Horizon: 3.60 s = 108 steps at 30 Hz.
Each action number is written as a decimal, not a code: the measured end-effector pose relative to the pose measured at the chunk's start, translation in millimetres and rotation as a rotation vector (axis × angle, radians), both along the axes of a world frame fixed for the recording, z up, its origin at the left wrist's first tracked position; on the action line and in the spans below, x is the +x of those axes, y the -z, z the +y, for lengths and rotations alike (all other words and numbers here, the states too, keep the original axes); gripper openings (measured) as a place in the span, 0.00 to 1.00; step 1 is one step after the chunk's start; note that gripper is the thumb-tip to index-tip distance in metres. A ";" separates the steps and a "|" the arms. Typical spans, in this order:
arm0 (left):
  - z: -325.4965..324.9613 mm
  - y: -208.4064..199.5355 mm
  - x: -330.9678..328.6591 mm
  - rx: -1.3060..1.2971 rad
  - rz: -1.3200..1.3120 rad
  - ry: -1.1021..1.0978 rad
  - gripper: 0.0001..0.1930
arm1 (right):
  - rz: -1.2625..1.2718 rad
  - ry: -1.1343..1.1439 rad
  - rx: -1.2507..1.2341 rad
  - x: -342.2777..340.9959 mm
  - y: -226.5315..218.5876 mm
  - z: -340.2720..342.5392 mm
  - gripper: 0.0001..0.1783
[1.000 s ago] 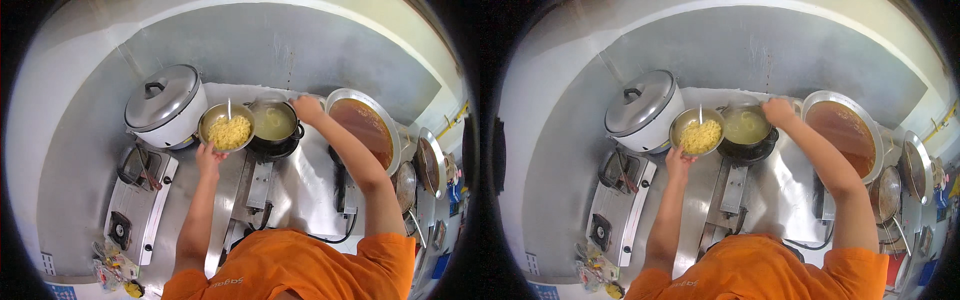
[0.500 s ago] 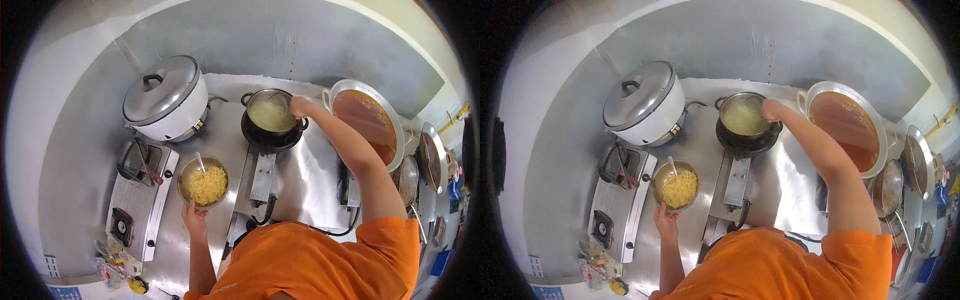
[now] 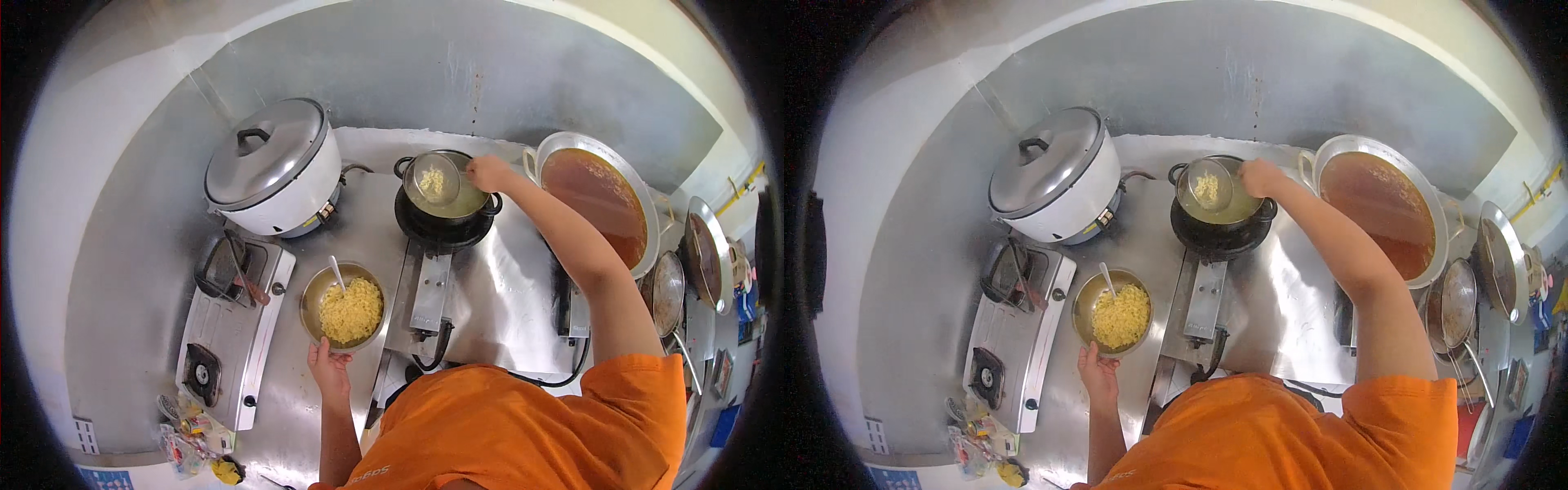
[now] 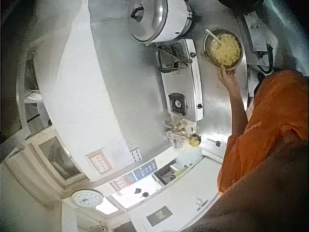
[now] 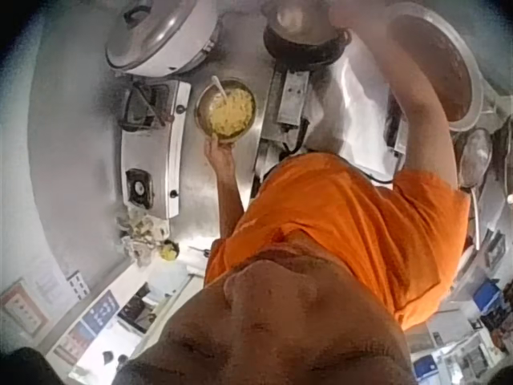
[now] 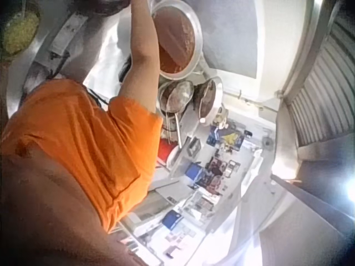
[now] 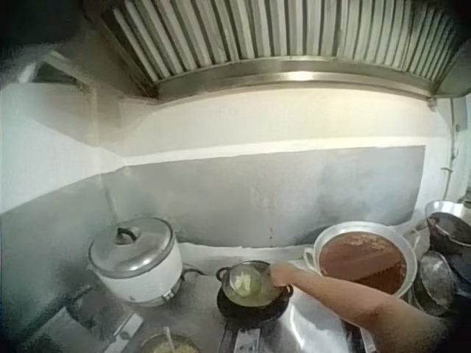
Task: The person strains noodles from a boiling pot into a bowl, stirs them, and packs the noodles along with fried chicken into a paper box. Afterwards, the person records entries in a notebook with a pen.
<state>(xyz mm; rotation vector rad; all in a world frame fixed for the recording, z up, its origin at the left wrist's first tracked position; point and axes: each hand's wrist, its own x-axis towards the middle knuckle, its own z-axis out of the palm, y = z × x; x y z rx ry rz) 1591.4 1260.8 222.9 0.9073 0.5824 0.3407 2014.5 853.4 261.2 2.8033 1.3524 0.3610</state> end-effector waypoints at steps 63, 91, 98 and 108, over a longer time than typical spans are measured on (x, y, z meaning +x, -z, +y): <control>-51.0 2.9 148.6 -0.078 0.065 0.190 0.17 | 0.392 0.237 0.631 -171.1 -112.0 53.9 0.10; -47.0 -47.4 194.8 0.078 -0.048 0.308 0.11 | 0.259 0.713 -0.007 -82.4 -50.5 35.0 0.13; -47.1 -43.6 200.7 0.075 -0.076 0.330 0.11 | 0.689 0.413 -0.187 -39.1 14.9 34.9 0.13; -59.9 -53.3 231.9 0.147 -0.048 0.259 0.10 | 1.240 0.714 0.963 -88.8 -36.4 4.8 0.12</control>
